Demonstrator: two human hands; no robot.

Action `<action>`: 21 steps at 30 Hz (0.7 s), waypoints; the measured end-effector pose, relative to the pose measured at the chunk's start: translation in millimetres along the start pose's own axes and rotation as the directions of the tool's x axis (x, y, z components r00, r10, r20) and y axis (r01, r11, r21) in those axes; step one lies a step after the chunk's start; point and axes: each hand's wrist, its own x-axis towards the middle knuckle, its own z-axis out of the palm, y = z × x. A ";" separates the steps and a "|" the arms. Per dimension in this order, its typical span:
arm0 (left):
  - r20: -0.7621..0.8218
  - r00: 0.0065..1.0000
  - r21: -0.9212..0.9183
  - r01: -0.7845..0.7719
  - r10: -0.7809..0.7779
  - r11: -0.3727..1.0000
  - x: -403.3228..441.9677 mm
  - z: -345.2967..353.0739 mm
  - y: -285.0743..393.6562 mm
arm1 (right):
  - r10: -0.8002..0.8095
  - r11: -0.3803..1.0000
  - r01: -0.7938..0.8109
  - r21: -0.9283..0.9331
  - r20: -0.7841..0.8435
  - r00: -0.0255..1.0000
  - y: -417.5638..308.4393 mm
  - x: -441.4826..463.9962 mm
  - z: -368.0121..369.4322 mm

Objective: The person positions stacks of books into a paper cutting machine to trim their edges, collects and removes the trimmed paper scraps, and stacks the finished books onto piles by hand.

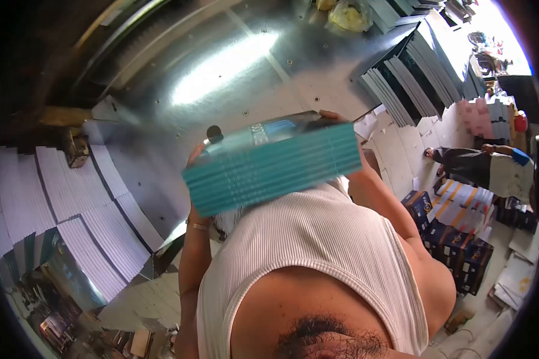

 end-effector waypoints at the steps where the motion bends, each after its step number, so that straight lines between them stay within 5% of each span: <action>1: 0.008 0.990 -0.285 0.136 -0.140 0.949 -19.3 3.0 -22.1 | 0.145 0.976 -0.143 0.167 0.002 0.989 -4.1 -7.0 0.6; 2: 0.026 0.989 -0.290 0.150 -0.149 0.945 -24.0 1.2 -17.5 | -0.002 0.999 0.004 -0.053 0.041 0.999 -4.4 -15.0 -1.2; 5: 0.110 0.967 -0.341 0.254 -0.230 0.905 -20.2 -17.6 27.3 | -0.012 0.997 0.021 -0.078 0.115 0.993 -20.6 -23.3 -5.6; 7: 0.188 0.928 -0.436 0.371 -0.321 0.820 -20.4 -29.5 37.3 | 0.130 0.991 -0.132 0.002 0.141 0.981 -43.8 -21.3 -9.3; 9: 0.261 0.924 -0.152 0.327 -0.281 0.933 -1.4 -55.5 63.2 | 0.155 0.987 -0.140 -0.083 0.212 0.965 -50.4 -20.6 -24.2; 10: 0.277 0.929 -0.101 0.281 -0.245 0.954 5.1 -61.2 69.7 | 0.202 0.922 -0.266 0.280 0.238 0.950 -37.2 -20.6 -31.9; 12: 0.261 0.892 -0.405 0.449 -0.370 0.796 5.9 -65.9 58.1 | 0.273 0.755 -0.367 0.543 0.248 0.929 -35.5 -15.0 -39.5; 13: 0.267 0.862 -0.542 0.504 -0.431 0.672 5.6 -66.5 54.0 | 0.307 0.739 -0.382 0.555 0.227 0.924 -35.2 -12.5 -38.5; 16: 0.263 0.823 -0.299 0.566 -0.503 0.769 16.6 -63.0 71.1 | 0.377 0.850 -0.376 0.369 0.073 0.923 -35.9 -6.0 -24.5; 19: 0.377 0.655 -0.326 0.756 -0.655 0.568 8.3 -63.1 68.4 | 0.552 0.754 -0.527 0.392 0.057 0.832 -59.7 -11.6 -15.5; 21: 0.392 0.439 -0.123 0.896 -0.809 0.427 4.5 -67.4 67.5 | 0.661 0.672 -0.609 0.421 0.029 0.750 -60.7 -14.9 -8.6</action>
